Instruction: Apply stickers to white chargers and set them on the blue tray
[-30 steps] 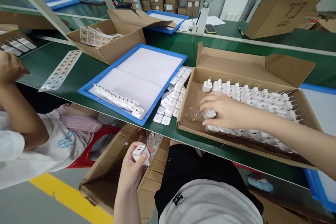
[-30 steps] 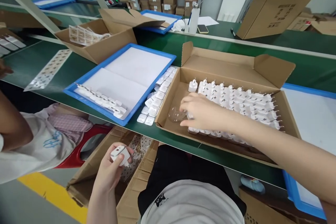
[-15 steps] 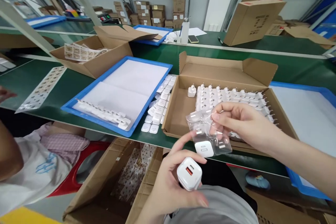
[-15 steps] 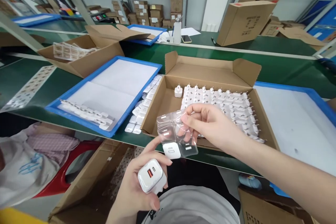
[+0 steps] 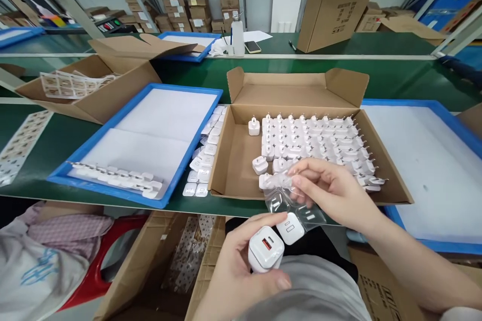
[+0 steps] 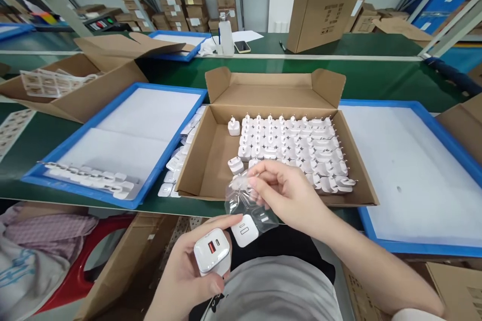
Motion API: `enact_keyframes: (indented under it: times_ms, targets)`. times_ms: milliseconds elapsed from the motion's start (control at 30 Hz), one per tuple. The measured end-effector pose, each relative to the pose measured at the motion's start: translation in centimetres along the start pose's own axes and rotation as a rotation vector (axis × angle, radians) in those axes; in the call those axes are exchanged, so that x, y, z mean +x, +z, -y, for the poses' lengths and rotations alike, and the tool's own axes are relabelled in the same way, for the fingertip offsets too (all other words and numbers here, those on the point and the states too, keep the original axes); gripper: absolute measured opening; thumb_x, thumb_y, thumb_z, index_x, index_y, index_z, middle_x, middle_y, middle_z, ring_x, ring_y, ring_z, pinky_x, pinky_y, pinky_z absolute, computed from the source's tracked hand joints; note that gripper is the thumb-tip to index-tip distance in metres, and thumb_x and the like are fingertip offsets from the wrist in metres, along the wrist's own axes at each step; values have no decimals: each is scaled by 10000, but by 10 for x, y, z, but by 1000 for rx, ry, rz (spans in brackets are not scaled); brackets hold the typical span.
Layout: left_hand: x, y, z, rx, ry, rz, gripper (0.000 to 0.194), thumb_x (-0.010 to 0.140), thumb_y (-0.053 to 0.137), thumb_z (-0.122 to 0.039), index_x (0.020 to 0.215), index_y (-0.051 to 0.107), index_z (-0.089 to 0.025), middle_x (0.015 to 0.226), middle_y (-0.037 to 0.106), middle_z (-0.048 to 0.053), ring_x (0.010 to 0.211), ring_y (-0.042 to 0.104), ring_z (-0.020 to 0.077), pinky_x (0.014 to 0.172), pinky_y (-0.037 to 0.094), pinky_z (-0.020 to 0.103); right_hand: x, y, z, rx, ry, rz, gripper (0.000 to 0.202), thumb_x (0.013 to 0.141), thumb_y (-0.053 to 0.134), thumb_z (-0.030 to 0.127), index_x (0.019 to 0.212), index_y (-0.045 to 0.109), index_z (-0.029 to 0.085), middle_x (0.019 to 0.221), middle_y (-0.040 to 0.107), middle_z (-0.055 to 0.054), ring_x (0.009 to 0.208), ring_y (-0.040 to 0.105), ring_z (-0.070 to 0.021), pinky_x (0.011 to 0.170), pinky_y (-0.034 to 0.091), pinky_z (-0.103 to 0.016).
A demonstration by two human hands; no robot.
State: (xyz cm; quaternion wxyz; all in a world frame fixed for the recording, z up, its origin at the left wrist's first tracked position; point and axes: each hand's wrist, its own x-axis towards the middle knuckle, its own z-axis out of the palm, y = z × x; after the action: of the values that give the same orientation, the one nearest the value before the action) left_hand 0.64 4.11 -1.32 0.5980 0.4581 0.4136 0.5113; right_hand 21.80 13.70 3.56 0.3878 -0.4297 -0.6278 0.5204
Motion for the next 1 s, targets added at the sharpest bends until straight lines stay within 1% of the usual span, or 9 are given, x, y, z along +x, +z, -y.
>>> enact_keyframes:
  times_ms: [33,100,133,200,267,600,800,900,1000]
  targets:
    - [-2,1,3,-7,4,-39,753,686,967,-685,1301,850,-266,1268,795,156,1150,770,414,955,664,461,-4,2,-4,-91,-129,-131,131,1066,679,321,1163,707,238,910,787,-38,778,737,-181,697,622,-283]
    - [-7,4,5,-4,10,-99,741,712,958,-673,1320,841,-266,1288,796,153,1177,766,405,981,657,438,-15,7,-13,-292,-422,-339,314,1055,660,193,1363,669,252,1221,765,-82,1104,736,-207,964,625,-334]
    - [-9,5,4,5,-3,-118,728,730,955,-658,1336,833,-272,1314,792,151,1201,761,402,1007,651,432,-21,10,-17,-374,-540,-345,362,1041,663,149,1391,667,239,1330,724,-100,1217,700,-212,1066,591,-341]
    - [-11,7,-2,39,-24,-131,714,744,955,-643,1350,826,-287,1368,780,148,1266,739,408,1071,630,443,-30,18,-24,-448,-659,-223,350,1025,666,88,1358,698,192,1404,681,-128,1299,665,-209,1151,546,-315]
    - [-11,8,-10,87,-14,-130,705,741,955,-648,1338,833,-295,1396,777,146,1322,714,420,1132,601,476,-35,27,-27,-413,-654,-124,332,1025,660,40,1328,717,163,1372,694,-133,1274,681,-187,1148,544,-267]
    - [-7,14,-17,100,85,-144,670,722,971,-642,1304,847,-335,1309,810,114,1310,716,397,1168,574,477,-28,38,-28,-230,-643,-84,380,999,646,-50,1310,720,156,1085,765,-82,980,706,-173,907,618,-272]
    - [-12,17,-17,53,28,-197,716,761,951,-628,1371,815,-279,1307,798,140,1266,727,388,1140,582,471,-30,38,-30,-240,-663,-93,310,987,664,-49,1223,716,145,1050,790,-76,977,735,-177,918,626,-282]
    - [-16,21,-20,1,-60,-273,707,738,969,-616,1337,833,-266,1120,828,127,1262,726,390,1152,568,485,-30,39,-32,-349,-768,-164,289,984,645,-59,1198,736,114,1134,793,-132,1061,738,-209,957,632,-324]
    - [-17,23,-22,-68,-104,-294,675,756,955,-611,1305,847,-235,729,747,65,1037,779,336,1101,591,474,-30,38,-34,-462,-856,-222,256,998,628,-38,1165,754,110,1143,804,-149,1106,737,-241,961,631,-374]
